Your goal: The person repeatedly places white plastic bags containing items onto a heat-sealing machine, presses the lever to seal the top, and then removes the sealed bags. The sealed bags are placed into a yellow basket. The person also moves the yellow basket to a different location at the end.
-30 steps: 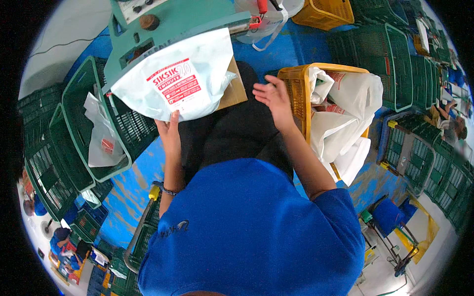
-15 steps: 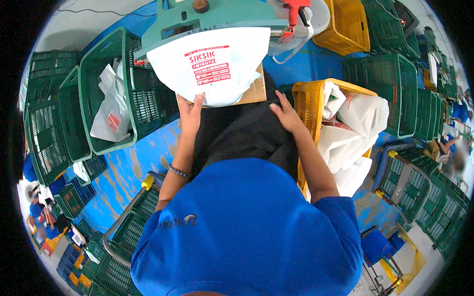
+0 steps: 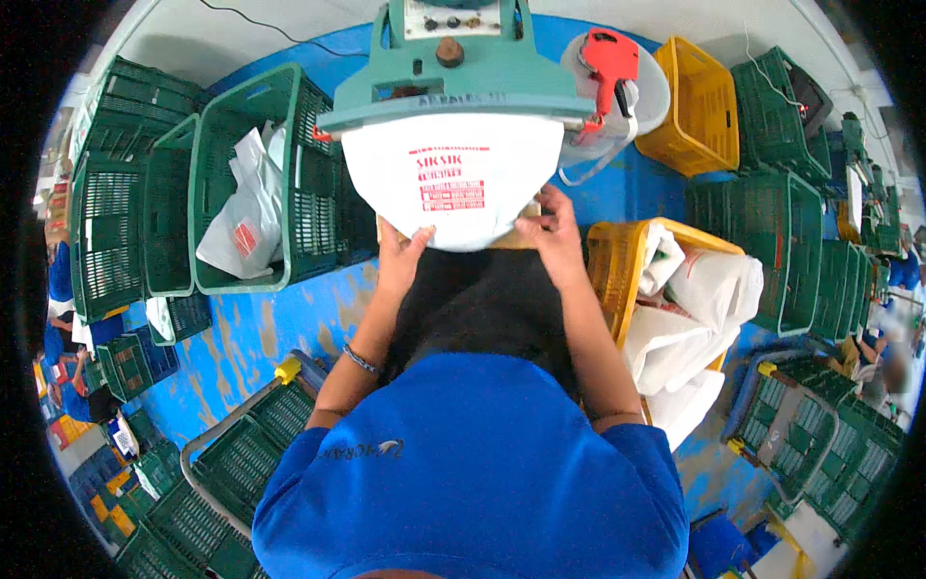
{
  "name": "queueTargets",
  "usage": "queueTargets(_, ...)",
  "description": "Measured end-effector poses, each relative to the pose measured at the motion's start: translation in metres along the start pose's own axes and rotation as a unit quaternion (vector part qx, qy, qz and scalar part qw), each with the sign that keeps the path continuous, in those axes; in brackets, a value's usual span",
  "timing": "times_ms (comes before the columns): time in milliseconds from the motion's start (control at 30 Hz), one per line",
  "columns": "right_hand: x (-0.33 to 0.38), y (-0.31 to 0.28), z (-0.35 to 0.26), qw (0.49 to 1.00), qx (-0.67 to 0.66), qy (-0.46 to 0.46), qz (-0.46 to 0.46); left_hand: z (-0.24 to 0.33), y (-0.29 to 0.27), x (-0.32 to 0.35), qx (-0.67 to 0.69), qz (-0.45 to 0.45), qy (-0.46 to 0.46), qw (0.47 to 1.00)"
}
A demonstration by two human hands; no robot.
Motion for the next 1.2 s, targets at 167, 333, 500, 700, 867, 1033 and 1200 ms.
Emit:
queueTargets(167,0.001,0.034,-0.005,1.000,0.001,0.022,-0.013,-0.013,-0.001,0.004,0.075,-0.019,-0.035,0.996)
queueTargets(333,0.014,0.037,0.015,0.999,-0.011,0.050,-0.018,-0.028,-0.008,0.014,0.082,-0.006,-0.091,0.992)
queueTargets(500,0.013,0.038,0.014,0.999,-0.019,0.024,-0.029,-0.033,-0.011,0.012,0.088,0.008,-0.107,0.990)
queueTargets(700,0.017,0.032,-0.005,1.000,0.001,0.004,-0.001,-0.027,-0.010,0.008,0.116,-0.003,-0.070,0.991)
queueTargets(867,0.024,-0.007,-0.040,0.989,0.053,-0.086,0.108,-0.011,-0.013,0.006,-0.012,-0.002,0.013,1.000)
queueTargets(1033,0.002,-0.047,-0.047,0.990,-0.017,-0.029,0.133,-0.004,-0.010,0.007,0.040,-0.013,-0.003,0.999)
queueTargets(1200,-0.065,-0.044,-0.051,0.998,0.010,-0.033,0.045,0.007,-0.012,0.006,-0.043,0.001,0.014,0.999)
Point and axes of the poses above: each hand's wrist, its own x-axis away from the middle knuckle, its own y-axis out of the palm, z = x × y, the point moved 10 cm from there along -x, towards the middle knuckle, and after that the axes turned 10 degrees about x, right-handed, at the moved point
